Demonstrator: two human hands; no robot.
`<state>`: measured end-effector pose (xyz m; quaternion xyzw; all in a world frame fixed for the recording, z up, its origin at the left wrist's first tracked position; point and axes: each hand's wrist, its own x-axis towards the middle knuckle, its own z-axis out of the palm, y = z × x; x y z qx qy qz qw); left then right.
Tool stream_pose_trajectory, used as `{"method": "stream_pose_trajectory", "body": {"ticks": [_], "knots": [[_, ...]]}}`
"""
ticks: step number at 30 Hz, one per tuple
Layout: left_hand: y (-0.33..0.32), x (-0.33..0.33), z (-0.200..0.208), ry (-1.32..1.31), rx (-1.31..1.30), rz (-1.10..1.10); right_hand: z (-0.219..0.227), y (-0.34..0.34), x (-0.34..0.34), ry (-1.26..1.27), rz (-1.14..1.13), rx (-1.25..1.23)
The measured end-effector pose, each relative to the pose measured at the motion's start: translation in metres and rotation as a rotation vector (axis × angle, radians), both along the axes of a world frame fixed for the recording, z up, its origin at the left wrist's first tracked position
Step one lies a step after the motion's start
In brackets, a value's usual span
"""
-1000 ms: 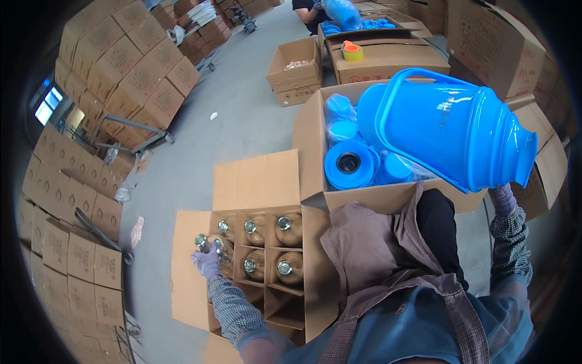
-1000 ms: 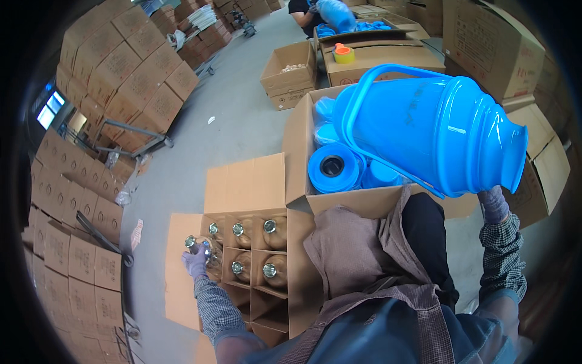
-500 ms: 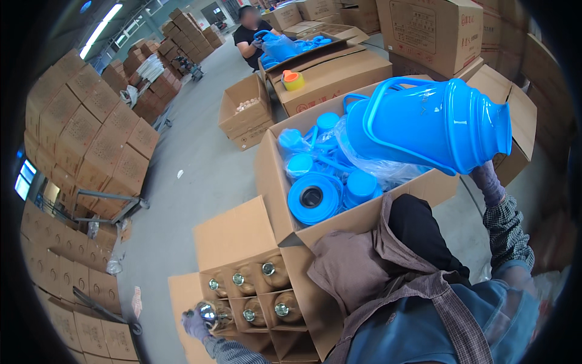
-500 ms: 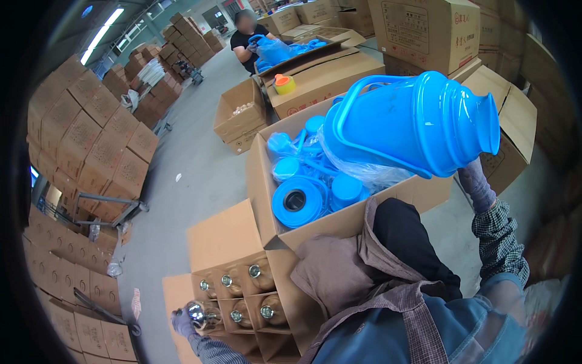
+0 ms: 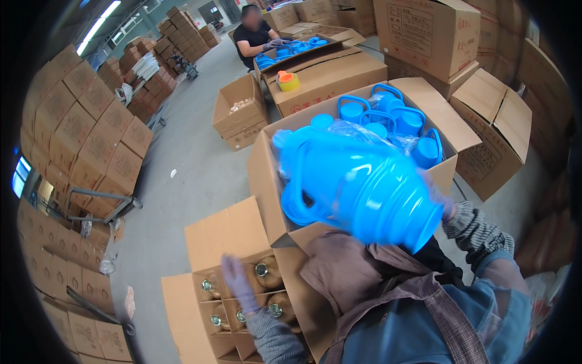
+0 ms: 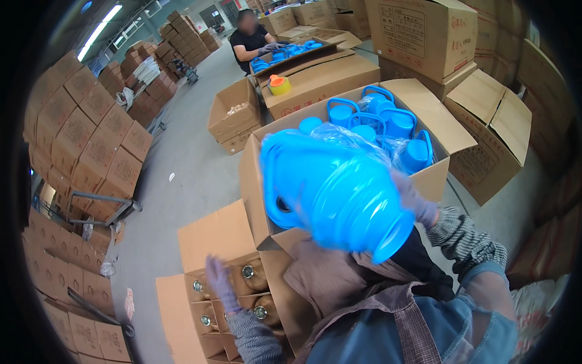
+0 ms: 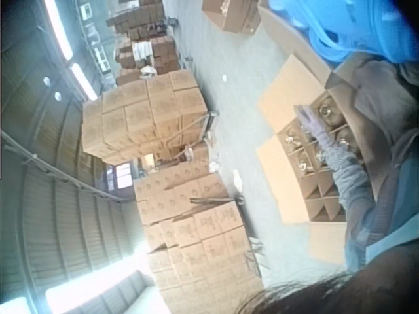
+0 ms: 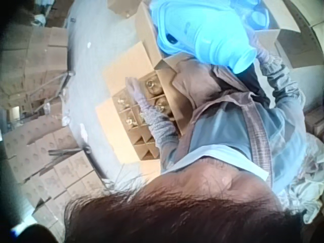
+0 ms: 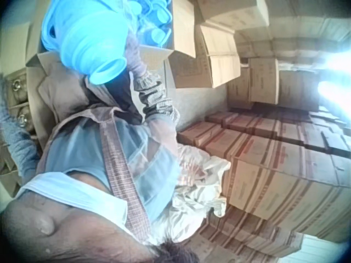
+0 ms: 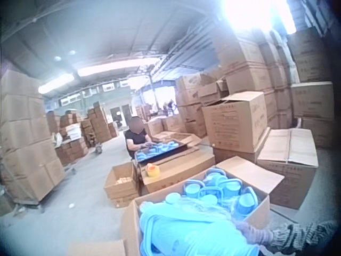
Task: The person assembles vacuum flasks by inserting a glass liner into a blue plastic outer shell, placing a plastic bag around the shell, and then placing the assembly into a cardboard box compartment.
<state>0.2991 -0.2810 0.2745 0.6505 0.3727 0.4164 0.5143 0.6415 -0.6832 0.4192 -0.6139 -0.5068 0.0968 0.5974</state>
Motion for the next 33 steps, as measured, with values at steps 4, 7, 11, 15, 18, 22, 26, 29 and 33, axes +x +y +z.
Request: {"method": "stream_pose_trajectory", "body": {"ticks": [4,7,11,15,18,22,26,29,33], "knots": [[-0.082,0.138,0.061,-0.225,0.085,-0.456,-0.049,0.034,-0.004,-0.632,0.202,0.005],[-0.095,0.163,0.075,-0.237,-0.090,-0.459,-0.073,0.009,-0.006,-0.807,0.209,-0.188],[-0.134,0.188,0.072,-0.280,0.153,-0.394,-0.085,-0.022,0.035,-0.007,0.066,-0.409],[-0.172,0.207,0.105,-0.076,0.289,-0.443,-0.070,0.001,0.090,0.196,-0.408,-0.151],[-0.188,0.219,0.120,-0.020,0.740,-0.451,-0.051,0.040,0.102,0.374,-0.268,-0.115],[-0.189,0.223,0.115,-0.104,0.527,-0.407,-0.040,0.120,0.114,0.495,0.028,-0.270],[-0.193,0.217,0.118,-0.115,0.558,-0.386,-0.042,0.193,0.105,0.033,0.093,-0.720],[-0.184,0.207,0.116,-0.078,0.452,-0.312,-0.107,0.253,0.111,-0.517,0.082,-0.891],[-0.178,0.205,0.118,-0.122,0.194,-0.235,-0.128,0.256,0.115,-0.435,0.052,-0.707]]}}
